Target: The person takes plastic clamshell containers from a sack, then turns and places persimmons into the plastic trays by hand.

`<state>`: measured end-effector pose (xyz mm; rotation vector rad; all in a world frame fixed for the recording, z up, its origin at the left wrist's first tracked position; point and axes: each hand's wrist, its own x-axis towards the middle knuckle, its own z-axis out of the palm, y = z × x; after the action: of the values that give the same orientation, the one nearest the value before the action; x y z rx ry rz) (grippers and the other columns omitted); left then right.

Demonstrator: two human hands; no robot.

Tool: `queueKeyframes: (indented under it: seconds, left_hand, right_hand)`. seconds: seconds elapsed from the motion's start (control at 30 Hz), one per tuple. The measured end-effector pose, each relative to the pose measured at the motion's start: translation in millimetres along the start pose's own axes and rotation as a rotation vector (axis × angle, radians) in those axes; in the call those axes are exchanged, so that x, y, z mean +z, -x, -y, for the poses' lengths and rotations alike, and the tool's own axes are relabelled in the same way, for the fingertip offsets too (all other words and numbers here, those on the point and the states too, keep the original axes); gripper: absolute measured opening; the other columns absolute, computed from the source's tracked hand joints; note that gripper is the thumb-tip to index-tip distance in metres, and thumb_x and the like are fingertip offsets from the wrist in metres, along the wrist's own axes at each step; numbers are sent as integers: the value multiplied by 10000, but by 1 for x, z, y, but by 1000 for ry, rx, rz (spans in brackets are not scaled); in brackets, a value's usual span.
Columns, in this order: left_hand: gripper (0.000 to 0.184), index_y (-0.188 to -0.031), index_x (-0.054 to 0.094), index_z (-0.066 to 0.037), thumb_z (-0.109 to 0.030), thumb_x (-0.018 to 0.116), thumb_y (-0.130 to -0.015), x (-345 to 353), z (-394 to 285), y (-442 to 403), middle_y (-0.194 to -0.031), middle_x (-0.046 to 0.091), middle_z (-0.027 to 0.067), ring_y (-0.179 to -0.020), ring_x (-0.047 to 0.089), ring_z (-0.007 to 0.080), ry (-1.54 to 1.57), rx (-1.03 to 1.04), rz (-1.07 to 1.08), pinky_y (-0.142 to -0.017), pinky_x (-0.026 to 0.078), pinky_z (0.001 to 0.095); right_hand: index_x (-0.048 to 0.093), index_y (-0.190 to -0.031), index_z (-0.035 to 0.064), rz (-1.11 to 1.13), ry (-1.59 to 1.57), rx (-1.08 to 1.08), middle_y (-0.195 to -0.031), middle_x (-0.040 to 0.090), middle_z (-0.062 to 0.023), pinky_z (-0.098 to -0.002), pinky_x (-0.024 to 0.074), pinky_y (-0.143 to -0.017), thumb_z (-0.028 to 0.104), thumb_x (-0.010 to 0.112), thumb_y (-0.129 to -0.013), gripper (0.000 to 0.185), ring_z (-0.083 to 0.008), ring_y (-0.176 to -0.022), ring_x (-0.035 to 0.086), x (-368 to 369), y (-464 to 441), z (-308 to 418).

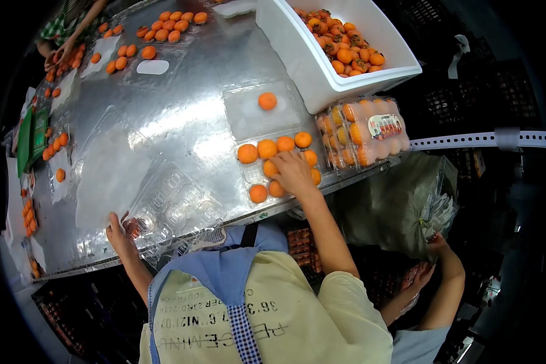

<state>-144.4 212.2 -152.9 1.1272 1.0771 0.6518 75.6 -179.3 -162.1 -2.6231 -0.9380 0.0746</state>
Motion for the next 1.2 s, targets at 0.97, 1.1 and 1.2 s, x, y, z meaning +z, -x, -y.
queueKeyframes:
  seconds: [0.97, 1.1, 1.2]
  left_hand:
    - [201, -887, 660, -37, 30, 605, -706, -7, -2, -23, -944, 587, 114, -888, 554, 194, -190, 750, 455, -777, 447, 294]
    - [159, -853, 677, -49, -12, 629, -705, -4, -7, -24, -944, 604, 124, -904, 563, 212, -227, 727, 592, -772, 443, 298]
    - [156, -834, 687, -61, -18, 658, -687, 2, -23, -13, -932, 607, 111, -880, 565, 208, -305, 785, 713, -760, 438, 295]
  right_hand:
    - [243, -1383, 11, 319, -2028, 592, -1284, 466, -236, -459, 531, -805, 698, 187, -872, 858, -325, -1137, 529, 32, -5, 172]
    - [328, -1337, -26, 254, -1935, 632, -1251, 504, -211, -457, 525, -815, 685, 193, -882, 855, -320, -1129, 538, 48, 27, 169]
    - [397, -1293, -32, 159, -2015, 605, -1220, 534, -178, -430, 533, -803, 661, 222, -895, 818, -299, -1078, 572, 47, 46, 163]
